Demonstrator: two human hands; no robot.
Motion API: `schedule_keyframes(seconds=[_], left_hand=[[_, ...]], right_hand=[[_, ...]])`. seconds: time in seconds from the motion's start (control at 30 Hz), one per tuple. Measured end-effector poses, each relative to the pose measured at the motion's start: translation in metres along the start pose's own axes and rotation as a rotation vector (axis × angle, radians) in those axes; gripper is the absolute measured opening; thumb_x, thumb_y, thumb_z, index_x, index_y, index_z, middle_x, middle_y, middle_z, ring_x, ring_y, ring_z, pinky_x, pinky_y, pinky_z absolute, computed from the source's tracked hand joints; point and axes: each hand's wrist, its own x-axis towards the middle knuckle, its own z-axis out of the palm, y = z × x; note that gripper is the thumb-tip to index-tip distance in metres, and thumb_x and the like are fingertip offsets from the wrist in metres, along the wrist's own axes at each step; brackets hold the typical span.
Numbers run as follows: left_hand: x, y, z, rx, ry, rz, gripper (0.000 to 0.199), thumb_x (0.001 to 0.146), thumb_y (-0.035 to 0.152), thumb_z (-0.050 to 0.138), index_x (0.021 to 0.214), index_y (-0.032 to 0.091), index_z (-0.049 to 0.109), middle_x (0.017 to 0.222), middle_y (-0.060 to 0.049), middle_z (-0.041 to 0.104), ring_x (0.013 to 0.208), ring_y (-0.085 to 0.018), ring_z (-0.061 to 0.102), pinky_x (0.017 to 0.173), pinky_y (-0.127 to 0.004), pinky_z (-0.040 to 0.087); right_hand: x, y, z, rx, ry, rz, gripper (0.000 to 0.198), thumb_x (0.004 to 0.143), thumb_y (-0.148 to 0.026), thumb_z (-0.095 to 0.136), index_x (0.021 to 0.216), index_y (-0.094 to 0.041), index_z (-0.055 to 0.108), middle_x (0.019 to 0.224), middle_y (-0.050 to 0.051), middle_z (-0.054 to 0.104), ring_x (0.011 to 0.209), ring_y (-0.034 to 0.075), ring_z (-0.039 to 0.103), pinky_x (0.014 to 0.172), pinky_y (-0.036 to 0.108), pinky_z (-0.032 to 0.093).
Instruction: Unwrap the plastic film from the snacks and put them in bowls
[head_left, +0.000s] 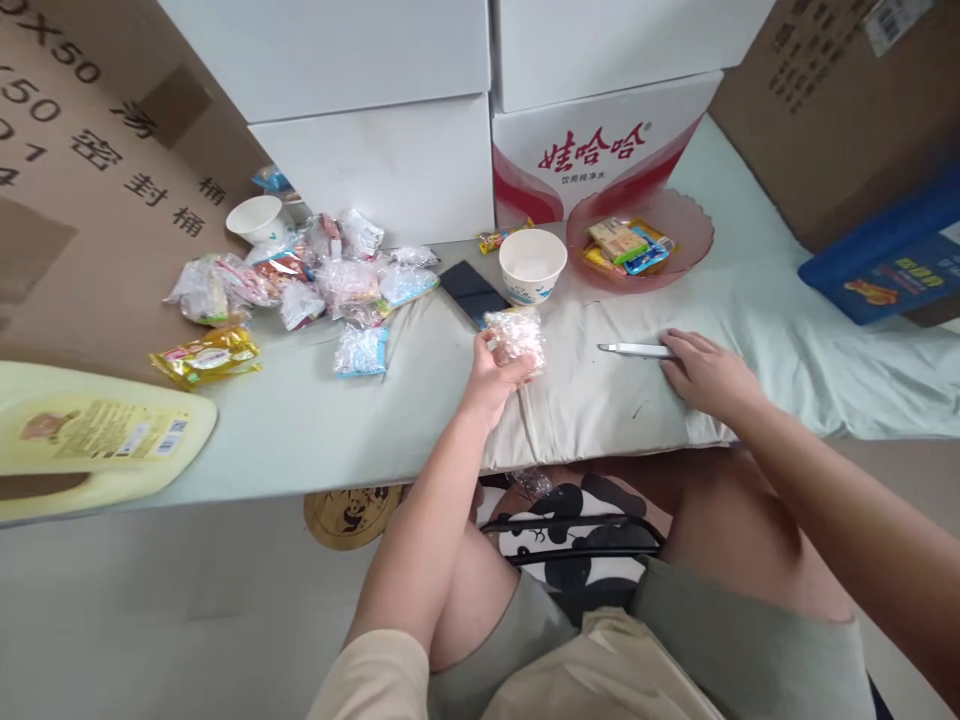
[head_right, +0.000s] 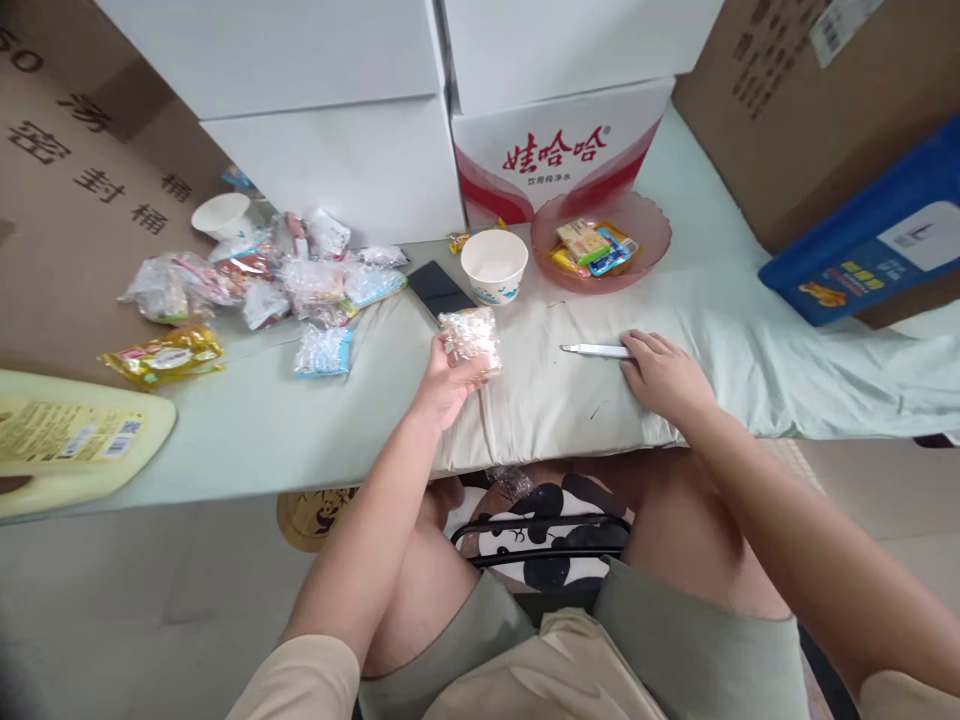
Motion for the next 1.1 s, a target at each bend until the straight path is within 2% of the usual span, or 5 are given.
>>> schedule_keyframes(seconds=[0.13, 0.43, 0.67, 0.9, 1.1], left_hand=[[0.002, 0.006, -0.002, -0.106, 0.005, -0.033, 0.062, 0.062, 0.023, 0.079, 0.112, 0.031, 0.044, 0.109, 0.003, 0.066, 0.093, -0.017, 0.067, 0.085, -0.037, 0.056], [0.014, -0.007, -0.005, -0.044, -0.016, 0.258, 0.063, 0.059, 0.028, 0.092, 0.105, 0.028, 0.049, 0.107, 0.001, 0.066, 0.105, -0.017, 0.065, 0.097, -0.033, 0.050], [0.017, 0.011, -0.022, -0.206, 0.117, 0.236, 0.067, 0.064, 0.029, 0.086, 0.114, 0.038, 0.042, 0.127, 0.003, 0.061, 0.103, -0.017, 0.067, 0.083, -0.030, 0.056], [-0.010, -0.005, 0.009, -0.065, -0.272, 0.004, 0.056, 0.071, 0.038, 0.085, 0.107, 0.031, 0.043, 0.104, 0.004, 0.066, 0.086, -0.014, 0.067, 0.077, -0.031, 0.058], [-0.005, -0.006, 0.004, 0.024, -0.163, 0.014, 0.044, 0.083, 0.046, 0.072, 0.108, 0.031, 0.038, 0.111, 0.001, 0.065, 0.091, -0.018, 0.069, 0.079, -0.036, 0.060]], right_hand=[[0.003, 0.001, -0.009, -0.006, -0.053, 0.050, 0.042, 0.096, -0.037, 0.039, 0.113, -0.017, 0.071, 0.112, 0.018, 0.074, 0.100, 0.036, 0.070, 0.082, 0.046, 0.052], [-0.006, -0.118, -0.023, 0.687, -0.099, -0.016, 0.034, 0.099, -0.039, 0.037, 0.081, -0.021, 0.060, 0.059, 0.001, 0.061, 0.052, 0.016, 0.054, 0.059, 0.030, 0.042], [-0.010, -0.071, 0.000, 0.436, -0.012, -0.017, 0.030, 0.095, -0.034, 0.045, 0.093, -0.021, 0.071, 0.082, 0.009, 0.072, 0.074, 0.026, 0.068, 0.071, 0.039, 0.051], [-0.008, -0.082, 0.001, 0.451, 0.284, -0.285, 0.046, 0.090, -0.033, 0.063, 0.135, -0.024, 0.060, 0.142, 0.016, 0.058, 0.131, 0.036, 0.058, 0.108, 0.057, 0.049], [0.000, -0.108, -0.003, 0.563, 0.298, -0.400, 0.011, 0.092, -0.017, 0.055, 0.092, -0.025, 0.062, 0.114, 0.007, 0.075, 0.110, 0.027, 0.070, 0.094, 0.046, 0.057]])
